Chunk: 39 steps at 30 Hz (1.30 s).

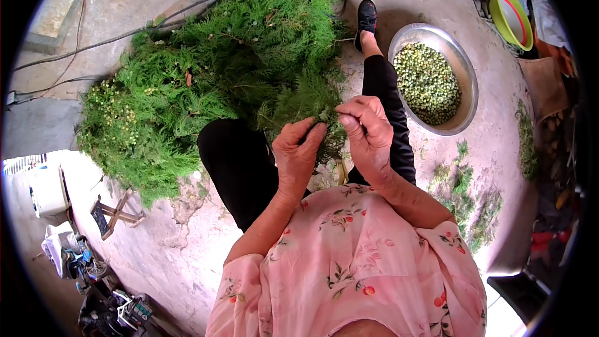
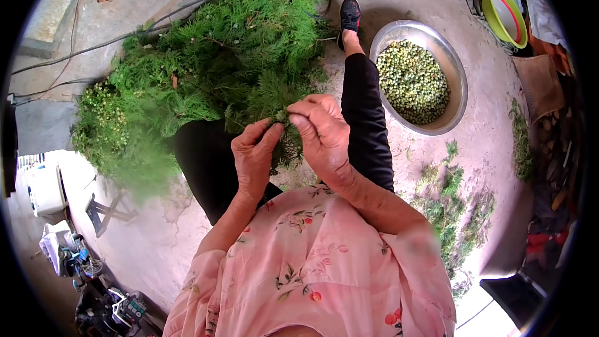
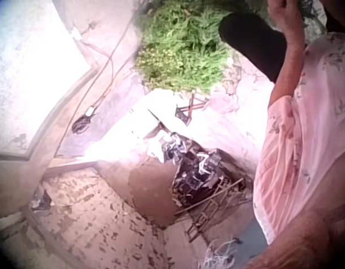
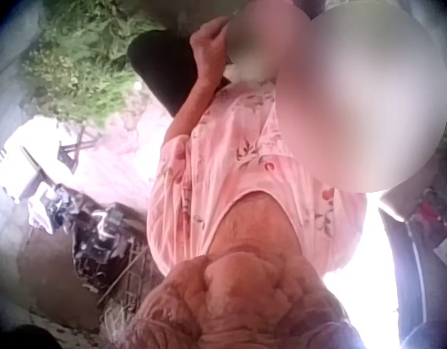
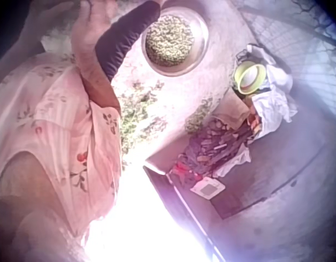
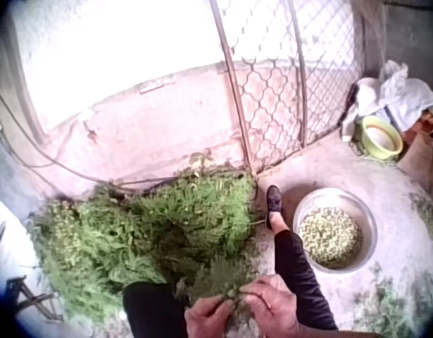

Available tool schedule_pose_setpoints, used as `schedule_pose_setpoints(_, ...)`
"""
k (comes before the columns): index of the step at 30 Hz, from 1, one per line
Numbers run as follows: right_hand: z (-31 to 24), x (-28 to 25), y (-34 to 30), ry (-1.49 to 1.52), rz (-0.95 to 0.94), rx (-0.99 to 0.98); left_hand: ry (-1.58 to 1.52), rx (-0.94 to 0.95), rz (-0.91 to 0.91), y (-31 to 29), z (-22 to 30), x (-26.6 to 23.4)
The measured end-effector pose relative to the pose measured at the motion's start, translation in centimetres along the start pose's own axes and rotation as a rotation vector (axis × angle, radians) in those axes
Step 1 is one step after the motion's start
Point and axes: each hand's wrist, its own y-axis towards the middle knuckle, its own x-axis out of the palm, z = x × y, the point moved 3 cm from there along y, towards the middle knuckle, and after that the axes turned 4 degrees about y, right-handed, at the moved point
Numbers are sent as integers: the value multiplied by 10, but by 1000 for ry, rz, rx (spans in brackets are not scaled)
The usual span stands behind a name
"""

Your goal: The person sits on the ground and plucks small green seeds from branches by hand, collecting them into a metal bowl.

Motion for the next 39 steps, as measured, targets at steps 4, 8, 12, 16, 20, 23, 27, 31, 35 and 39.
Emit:
schedule_pose_setpoints(4, -1, 9, 6, -145, -108, 25, 440, 235, 6, -1, 15, -2)
schedule_pose_setpoints(8, 13, 12, 2, -90, -215, 235, 399, 276, 41, -1, 9, -3)
schedule_pose_setpoints(12, 24, 12, -3, 53, -251, 323, 368, 291, 46, -1, 3, -5)
schedule_pose_setpoints(16, 34, 12, -12, 459, -175, 680, -128, -76, -4, 0, 1, -2)
schedule_pose_setpoints(20, 35, 4, -7, 1006, -33, 873, -333, -240, -18, 1, 5, -4)
schedule_pose_setpoints(23, 20, -3, 10, 1102, 54, 949, -378, -225, -13, 1, -1, -4)
schedule_pose_setpoints(27, 35, -2, -1, 957, -18, 964, -414, -230, -12, 0, 2, -2)
schedule_pose_setpoints(31, 33, 3, 0, 756, -104, 863, -368, -262, -19, -3, 2, -4)
schedule_pose_setpoints(35, 28, 9, -6, 725, -150, 969, -409, -265, -72, -2, 6, -2)
schedule_pose_setpoints(39, 31, 14, -16, 722, -103, 874, -421, -340, -86, -2, 12, 1)
